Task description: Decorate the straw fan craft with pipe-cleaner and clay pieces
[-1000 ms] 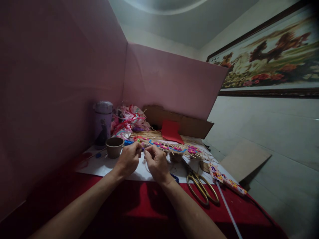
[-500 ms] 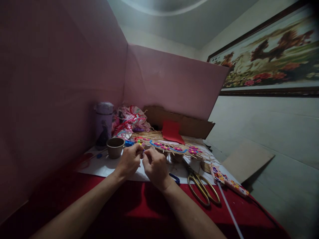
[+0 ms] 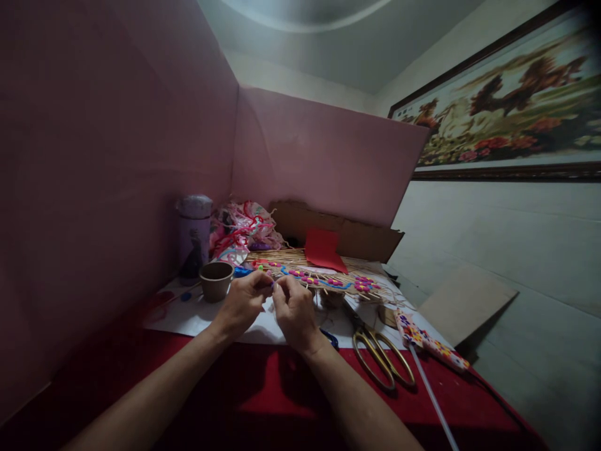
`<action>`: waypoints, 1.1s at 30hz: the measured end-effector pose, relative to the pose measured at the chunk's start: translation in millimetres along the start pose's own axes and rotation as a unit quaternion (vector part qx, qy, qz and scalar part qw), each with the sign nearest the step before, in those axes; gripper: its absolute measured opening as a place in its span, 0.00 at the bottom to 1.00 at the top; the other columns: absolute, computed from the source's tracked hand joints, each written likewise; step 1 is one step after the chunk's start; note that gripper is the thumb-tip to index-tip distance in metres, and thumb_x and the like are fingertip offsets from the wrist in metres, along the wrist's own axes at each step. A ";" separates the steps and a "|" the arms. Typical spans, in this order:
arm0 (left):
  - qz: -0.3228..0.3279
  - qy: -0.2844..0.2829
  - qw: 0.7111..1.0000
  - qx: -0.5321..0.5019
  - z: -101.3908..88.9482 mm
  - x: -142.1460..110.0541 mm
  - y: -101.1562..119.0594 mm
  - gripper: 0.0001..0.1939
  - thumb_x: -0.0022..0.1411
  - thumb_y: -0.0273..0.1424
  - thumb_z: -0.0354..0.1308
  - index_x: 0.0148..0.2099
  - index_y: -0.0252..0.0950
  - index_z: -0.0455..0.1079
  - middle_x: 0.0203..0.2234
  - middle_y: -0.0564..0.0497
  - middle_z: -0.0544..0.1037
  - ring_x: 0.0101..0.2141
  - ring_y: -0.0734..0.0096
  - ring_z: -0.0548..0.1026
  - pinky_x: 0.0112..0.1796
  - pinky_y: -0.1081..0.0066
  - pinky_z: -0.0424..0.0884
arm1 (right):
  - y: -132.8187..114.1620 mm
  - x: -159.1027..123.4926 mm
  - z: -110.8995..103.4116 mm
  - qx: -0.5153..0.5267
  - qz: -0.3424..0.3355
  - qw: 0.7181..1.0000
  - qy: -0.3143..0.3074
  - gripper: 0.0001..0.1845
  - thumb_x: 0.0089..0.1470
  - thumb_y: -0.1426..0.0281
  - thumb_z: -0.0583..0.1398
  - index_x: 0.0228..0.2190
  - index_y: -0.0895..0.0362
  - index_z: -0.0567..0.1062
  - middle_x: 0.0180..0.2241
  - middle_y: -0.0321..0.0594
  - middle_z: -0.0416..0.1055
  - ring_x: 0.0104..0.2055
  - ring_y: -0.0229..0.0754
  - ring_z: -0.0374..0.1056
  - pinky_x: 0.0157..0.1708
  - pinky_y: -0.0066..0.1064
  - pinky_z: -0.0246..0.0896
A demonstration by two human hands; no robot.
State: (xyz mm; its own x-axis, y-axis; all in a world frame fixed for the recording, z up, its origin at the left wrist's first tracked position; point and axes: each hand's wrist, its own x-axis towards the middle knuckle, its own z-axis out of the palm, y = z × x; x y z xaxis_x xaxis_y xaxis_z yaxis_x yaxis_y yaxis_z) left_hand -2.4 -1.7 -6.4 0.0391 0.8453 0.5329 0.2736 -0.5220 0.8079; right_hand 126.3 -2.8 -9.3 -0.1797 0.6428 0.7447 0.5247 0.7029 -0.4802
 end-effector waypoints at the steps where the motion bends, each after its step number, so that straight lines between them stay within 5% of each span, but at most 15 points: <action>1: -0.006 -0.006 1.000 -0.018 -0.6 0.5 1.1 0.02 0.51 0.28 0.56 0.29 0.35 0.68 0.19 0.56 0.68 0.21 0.75 0.68 0.19 0.77 0.68 | -0.9 1.2 -1.7 0.017 0.007 1.000 0.003 0.08 0.55 0.72 0.51 0.26 0.56 0.67 0.23 0.35 0.66 0.25 0.37 0.62 0.27 0.27 0.53; 9: -0.093 -0.063 0.977 -0.183 -6.4 3.4 10.0 0.14 0.50 0.38 0.61 0.31 0.32 0.67 0.20 0.53 0.72 0.20 0.74 0.70 0.18 0.74 0.69 | 5.0 8.7 -3.9 0.218 0.102 0.970 0.038 0.11 0.52 0.63 0.57 0.24 0.57 0.66 0.21 0.32 0.65 0.22 0.35 0.61 0.22 0.25 0.54; 19: -0.091 -0.012 0.953 -0.287 -5.5 4.4 12.1 0.12 0.45 0.32 0.65 0.32 0.29 0.72 0.22 0.52 0.73 0.22 0.76 0.69 0.21 0.74 0.70 | 7.1 10.0 -0.6 0.200 0.087 0.976 0.022 0.11 0.53 0.63 0.56 0.24 0.57 0.67 0.21 0.32 0.63 0.22 0.34 0.59 0.23 0.24 0.55; 24: -0.098 0.006 0.959 -0.264 -5.6 5.3 11.1 0.12 0.46 0.33 0.64 0.30 0.29 0.72 0.18 0.53 0.72 0.17 0.79 0.66 0.17 0.75 0.67 | 1.6 7.6 -2.3 0.186 0.039 0.982 0.003 0.05 0.54 0.68 0.56 0.30 0.57 0.69 0.26 0.36 0.70 0.27 0.36 0.65 0.28 0.26 0.60; 33: -0.098 -0.045 0.961 -0.257 -5.2 5.7 9.9 0.14 0.46 0.35 0.65 0.31 0.29 0.72 0.20 0.53 0.71 0.17 0.79 0.67 0.18 0.75 0.67 | 4.7 7.7 -4.2 0.155 0.048 0.987 0.014 0.07 0.56 0.67 0.54 0.31 0.57 0.70 0.28 0.38 0.71 0.30 0.39 0.67 0.31 0.28 0.61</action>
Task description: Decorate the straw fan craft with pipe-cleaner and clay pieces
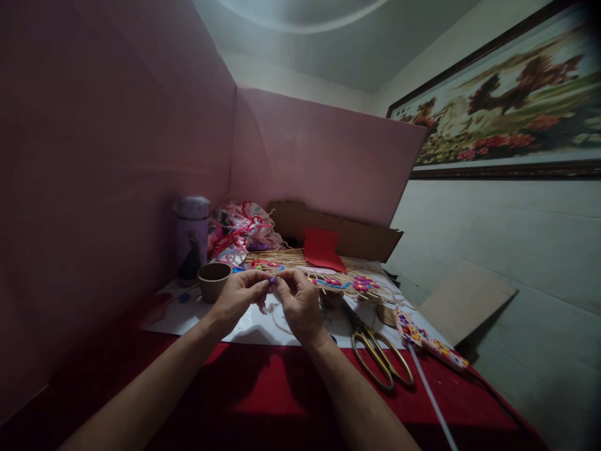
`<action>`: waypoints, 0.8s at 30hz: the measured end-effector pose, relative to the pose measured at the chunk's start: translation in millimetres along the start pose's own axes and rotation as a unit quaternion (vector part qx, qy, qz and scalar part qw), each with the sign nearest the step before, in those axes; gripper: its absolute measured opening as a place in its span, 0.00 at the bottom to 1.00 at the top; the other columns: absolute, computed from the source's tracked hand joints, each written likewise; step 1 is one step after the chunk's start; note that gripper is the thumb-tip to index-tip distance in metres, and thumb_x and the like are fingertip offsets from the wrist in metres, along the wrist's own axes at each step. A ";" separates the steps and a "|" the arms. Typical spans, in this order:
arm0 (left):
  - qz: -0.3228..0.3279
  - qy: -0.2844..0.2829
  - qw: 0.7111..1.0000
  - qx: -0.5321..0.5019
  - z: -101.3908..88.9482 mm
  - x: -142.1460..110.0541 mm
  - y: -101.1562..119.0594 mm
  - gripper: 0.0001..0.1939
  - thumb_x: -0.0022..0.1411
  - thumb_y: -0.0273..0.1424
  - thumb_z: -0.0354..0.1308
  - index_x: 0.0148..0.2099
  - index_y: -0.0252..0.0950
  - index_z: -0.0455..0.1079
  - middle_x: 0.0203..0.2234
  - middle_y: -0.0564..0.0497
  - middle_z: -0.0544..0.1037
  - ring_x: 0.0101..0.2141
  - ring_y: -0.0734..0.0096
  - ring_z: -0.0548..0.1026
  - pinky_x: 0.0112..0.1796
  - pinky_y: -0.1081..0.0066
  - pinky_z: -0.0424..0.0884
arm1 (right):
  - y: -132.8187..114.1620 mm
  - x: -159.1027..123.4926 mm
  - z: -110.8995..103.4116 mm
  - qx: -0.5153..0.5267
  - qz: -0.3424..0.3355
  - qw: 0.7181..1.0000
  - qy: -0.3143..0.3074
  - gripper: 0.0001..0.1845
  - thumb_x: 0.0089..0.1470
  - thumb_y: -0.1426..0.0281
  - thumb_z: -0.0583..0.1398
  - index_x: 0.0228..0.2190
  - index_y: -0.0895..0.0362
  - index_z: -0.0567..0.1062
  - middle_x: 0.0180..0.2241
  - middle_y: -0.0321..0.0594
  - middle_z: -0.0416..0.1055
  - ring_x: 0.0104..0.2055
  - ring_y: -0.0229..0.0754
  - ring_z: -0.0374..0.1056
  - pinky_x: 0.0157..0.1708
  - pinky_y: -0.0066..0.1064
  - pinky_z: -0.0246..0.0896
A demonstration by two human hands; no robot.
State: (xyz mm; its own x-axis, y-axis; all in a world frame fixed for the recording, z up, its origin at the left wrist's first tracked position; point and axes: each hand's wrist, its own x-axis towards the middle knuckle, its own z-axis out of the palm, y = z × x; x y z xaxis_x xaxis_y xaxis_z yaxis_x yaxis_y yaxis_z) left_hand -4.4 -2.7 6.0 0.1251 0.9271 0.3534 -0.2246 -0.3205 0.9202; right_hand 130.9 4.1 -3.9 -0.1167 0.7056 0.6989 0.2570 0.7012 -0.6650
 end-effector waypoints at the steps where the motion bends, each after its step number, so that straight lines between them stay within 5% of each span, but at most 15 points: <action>1: 0.000 -0.005 1.000 -0.002 0.0 0.0 -0.5 0.14 0.45 0.35 0.66 0.32 0.29 0.73 0.21 0.53 0.72 0.18 0.78 0.67 0.18 0.75 0.67 | 0.2 0.5 -0.3 -0.008 0.000 1.000 0.004 0.08 0.56 0.67 0.54 0.30 0.57 0.70 0.27 0.38 0.71 0.30 0.39 0.67 0.30 0.28 0.60; 9: 0.024 0.036 0.995 0.089 3.9 1.5 -4.9 0.13 0.46 0.36 0.64 0.28 0.30 0.70 0.17 0.56 0.69 0.13 0.81 0.64 0.12 0.78 0.60 | -1.3 2.5 -0.1 -0.049 -0.014 0.998 0.021 0.08 0.55 0.68 0.53 0.27 0.56 0.69 0.25 0.37 0.69 0.28 0.39 0.65 0.27 0.28 0.56; 24: 0.032 -0.022 0.991 0.125 4.6 1.2 -7.5 0.09 0.50 0.34 0.58 0.28 0.31 0.67 0.17 0.57 0.67 0.13 0.82 0.63 0.11 0.79 0.59 | 4.4 -2.1 5.4 -0.127 -0.005 0.991 0.036 0.05 0.53 0.73 0.51 0.28 0.55 0.65 0.25 0.38 0.68 0.28 0.42 0.65 0.29 0.31 0.54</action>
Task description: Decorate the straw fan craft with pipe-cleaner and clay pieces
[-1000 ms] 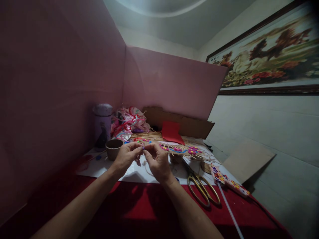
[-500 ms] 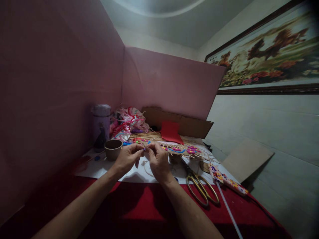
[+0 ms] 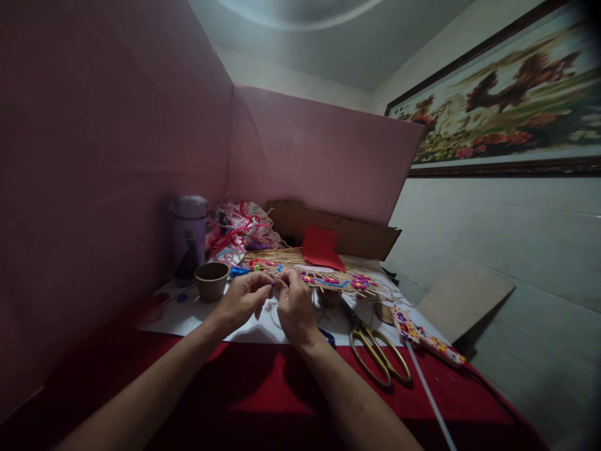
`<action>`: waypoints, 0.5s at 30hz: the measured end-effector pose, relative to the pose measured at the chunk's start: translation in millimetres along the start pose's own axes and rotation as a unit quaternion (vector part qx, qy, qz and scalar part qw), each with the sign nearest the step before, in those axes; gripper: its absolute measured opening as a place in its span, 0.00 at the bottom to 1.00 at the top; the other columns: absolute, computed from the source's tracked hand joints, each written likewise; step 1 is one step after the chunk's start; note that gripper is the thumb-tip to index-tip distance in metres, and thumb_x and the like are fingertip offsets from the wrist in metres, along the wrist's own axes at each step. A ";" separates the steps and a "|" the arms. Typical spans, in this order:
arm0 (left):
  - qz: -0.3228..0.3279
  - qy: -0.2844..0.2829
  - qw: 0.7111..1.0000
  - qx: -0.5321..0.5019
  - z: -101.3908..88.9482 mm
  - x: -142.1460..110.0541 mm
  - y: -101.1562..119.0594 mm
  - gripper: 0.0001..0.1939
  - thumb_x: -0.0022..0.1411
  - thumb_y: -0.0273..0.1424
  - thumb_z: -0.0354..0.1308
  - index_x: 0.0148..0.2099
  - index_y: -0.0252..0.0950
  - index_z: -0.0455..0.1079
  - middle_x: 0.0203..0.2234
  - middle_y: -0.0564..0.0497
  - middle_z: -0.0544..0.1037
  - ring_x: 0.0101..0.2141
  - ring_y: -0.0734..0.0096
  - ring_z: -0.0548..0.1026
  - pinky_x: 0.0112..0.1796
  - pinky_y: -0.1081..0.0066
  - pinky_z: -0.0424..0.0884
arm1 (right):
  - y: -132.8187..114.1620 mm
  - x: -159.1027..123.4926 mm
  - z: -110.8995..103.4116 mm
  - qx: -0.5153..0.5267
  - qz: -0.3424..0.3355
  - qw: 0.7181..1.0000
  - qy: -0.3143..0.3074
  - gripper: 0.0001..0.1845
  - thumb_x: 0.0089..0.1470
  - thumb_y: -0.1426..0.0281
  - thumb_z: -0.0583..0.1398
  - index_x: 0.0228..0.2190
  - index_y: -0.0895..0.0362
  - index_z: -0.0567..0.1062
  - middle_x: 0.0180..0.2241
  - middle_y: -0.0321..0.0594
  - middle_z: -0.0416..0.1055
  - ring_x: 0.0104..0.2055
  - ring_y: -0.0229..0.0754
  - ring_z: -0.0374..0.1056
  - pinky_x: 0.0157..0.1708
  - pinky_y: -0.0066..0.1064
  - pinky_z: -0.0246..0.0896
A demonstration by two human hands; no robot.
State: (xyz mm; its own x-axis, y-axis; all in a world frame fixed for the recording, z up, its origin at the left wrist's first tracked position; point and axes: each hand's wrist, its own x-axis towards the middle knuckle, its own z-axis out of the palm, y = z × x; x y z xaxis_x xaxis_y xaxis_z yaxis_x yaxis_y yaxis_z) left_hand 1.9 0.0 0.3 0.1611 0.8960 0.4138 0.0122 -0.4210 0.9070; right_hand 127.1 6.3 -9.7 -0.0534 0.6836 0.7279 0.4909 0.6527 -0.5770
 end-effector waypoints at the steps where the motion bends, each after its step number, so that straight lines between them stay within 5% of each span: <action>1: 0.000 -0.004 1.000 -0.005 0.1 -0.3 0.9 0.09 0.50 0.34 0.58 0.28 0.31 0.67 0.17 0.57 0.67 0.13 0.82 0.63 0.12 0.79 0.60 | -0.1 -0.1 0.2 -0.001 0.003 1.000 0.002 0.05 0.53 0.73 0.50 0.28 0.55 0.65 0.25 0.38 0.68 0.28 0.42 0.65 0.29 0.31 0.54; 15: -0.052 0.065 0.990 -0.115 -1.7 1.6 1.4 0.15 0.41 0.33 0.67 0.29 0.29 0.70 0.19 0.51 0.75 0.14 0.77 0.67 0.15 0.74 0.65 | 0.6 2.6 1.9 0.065 0.040 0.997 -0.011 0.05 0.54 0.72 0.52 0.26 0.56 0.66 0.24 0.36 0.68 0.28 0.40 0.64 0.28 0.28 0.54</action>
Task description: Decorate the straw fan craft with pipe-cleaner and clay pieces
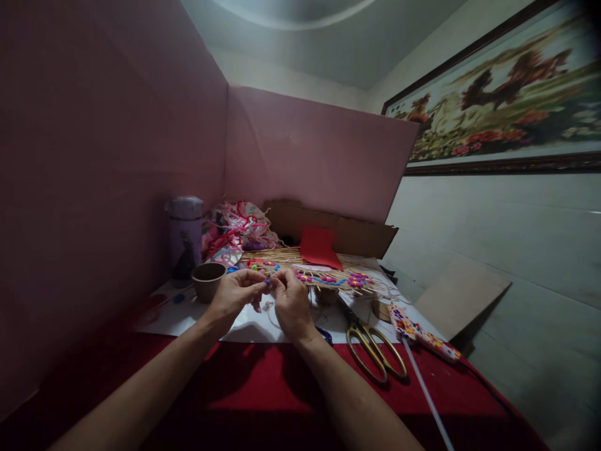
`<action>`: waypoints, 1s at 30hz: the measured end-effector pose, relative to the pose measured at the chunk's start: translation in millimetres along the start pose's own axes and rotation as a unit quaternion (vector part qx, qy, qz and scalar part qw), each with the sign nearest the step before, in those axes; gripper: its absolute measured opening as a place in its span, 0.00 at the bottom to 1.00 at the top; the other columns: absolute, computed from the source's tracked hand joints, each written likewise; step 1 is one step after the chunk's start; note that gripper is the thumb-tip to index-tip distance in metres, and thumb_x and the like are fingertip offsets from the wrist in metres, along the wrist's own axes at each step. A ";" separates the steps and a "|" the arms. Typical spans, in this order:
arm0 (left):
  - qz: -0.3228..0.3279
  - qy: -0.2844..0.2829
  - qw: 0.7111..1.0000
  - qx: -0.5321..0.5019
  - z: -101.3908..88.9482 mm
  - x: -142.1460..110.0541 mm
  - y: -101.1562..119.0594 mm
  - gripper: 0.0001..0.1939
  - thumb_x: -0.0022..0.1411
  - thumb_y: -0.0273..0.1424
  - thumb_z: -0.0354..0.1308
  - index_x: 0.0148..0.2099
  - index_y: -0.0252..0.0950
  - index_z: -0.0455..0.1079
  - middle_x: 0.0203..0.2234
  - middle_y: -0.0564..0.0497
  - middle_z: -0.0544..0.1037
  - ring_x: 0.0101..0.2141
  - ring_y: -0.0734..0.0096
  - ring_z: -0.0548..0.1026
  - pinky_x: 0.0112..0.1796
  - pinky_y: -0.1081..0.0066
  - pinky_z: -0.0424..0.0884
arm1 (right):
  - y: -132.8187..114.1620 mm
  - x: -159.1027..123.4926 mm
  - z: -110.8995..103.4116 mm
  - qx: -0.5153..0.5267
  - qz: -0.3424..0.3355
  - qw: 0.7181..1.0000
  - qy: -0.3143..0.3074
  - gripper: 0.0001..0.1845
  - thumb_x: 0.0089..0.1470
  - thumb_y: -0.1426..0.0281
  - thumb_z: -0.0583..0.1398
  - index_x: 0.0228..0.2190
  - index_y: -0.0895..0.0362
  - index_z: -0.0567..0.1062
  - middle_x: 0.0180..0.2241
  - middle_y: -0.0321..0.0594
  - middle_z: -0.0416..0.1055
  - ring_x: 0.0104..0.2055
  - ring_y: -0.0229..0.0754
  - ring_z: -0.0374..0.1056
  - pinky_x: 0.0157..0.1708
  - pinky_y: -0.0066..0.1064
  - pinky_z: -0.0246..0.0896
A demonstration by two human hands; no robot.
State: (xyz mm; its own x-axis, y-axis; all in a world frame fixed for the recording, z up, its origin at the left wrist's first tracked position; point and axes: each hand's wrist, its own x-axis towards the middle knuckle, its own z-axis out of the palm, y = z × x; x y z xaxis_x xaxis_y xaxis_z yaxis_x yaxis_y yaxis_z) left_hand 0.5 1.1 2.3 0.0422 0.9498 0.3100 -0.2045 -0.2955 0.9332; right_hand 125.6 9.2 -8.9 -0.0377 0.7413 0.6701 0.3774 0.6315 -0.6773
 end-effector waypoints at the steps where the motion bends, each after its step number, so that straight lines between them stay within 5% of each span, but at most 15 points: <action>1: -0.002 -0.003 1.000 0.002 -0.2 0.1 0.0 0.14 0.42 0.33 0.67 0.28 0.29 0.70 0.18 0.51 0.75 0.14 0.78 0.67 0.15 0.75 0.65 | -0.3 0.0 -0.2 0.003 0.000 1.000 0.001 0.06 0.54 0.71 0.52 0.26 0.56 0.66 0.24 0.36 0.68 0.28 0.40 0.64 0.28 0.28 0.54; 11: -0.006 -0.093 0.995 -0.046 -4.5 -2.0 3.9 0.11 0.46 0.31 0.66 0.29 0.29 0.71 0.19 0.51 0.75 0.15 0.77 0.68 0.15 0.76 0.66 | 3.1 5.2 -0.3 0.138 0.032 0.990 -0.006 0.09 0.52 0.65 0.55 0.24 0.56 0.66 0.20 0.32 0.65 0.23 0.36 0.61 0.24 0.26 0.54; 17: 0.024 -0.086 0.992 -0.092 -4.3 -0.6 -1.1 0.11 0.44 0.27 0.67 0.31 0.32 0.70 0.18 0.52 0.76 0.16 0.76 0.70 0.16 0.76 0.68 | 8.1 5.5 7.0 0.214 0.088 0.972 -0.040 0.11 0.50 0.62 0.56 0.23 0.55 0.64 0.17 0.30 0.61 0.16 0.33 0.56 0.17 0.25 0.51; 30: 0.070 0.038 0.997 0.002 -0.6 -3.4 0.2 0.10 0.43 0.30 0.66 0.28 0.29 0.71 0.16 0.54 0.73 0.13 0.78 0.66 0.13 0.76 0.66 | -7.7 -6.7 2.6 -0.014 -0.072 0.997 -0.003 0.06 0.52 0.74 0.53 0.25 0.57 0.68 0.26 0.38 0.67 0.31 0.40 0.63 0.30 0.29 0.56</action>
State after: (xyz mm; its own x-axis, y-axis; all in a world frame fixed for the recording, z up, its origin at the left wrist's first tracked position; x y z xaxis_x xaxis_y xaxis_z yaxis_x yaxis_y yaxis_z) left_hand -0.3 -2.1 1.4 -0.0599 0.9044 0.4224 -0.1989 -0.4255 0.8828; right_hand 120.5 -0.1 -8.9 -0.0987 0.6451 0.7577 0.3927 0.7248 -0.5660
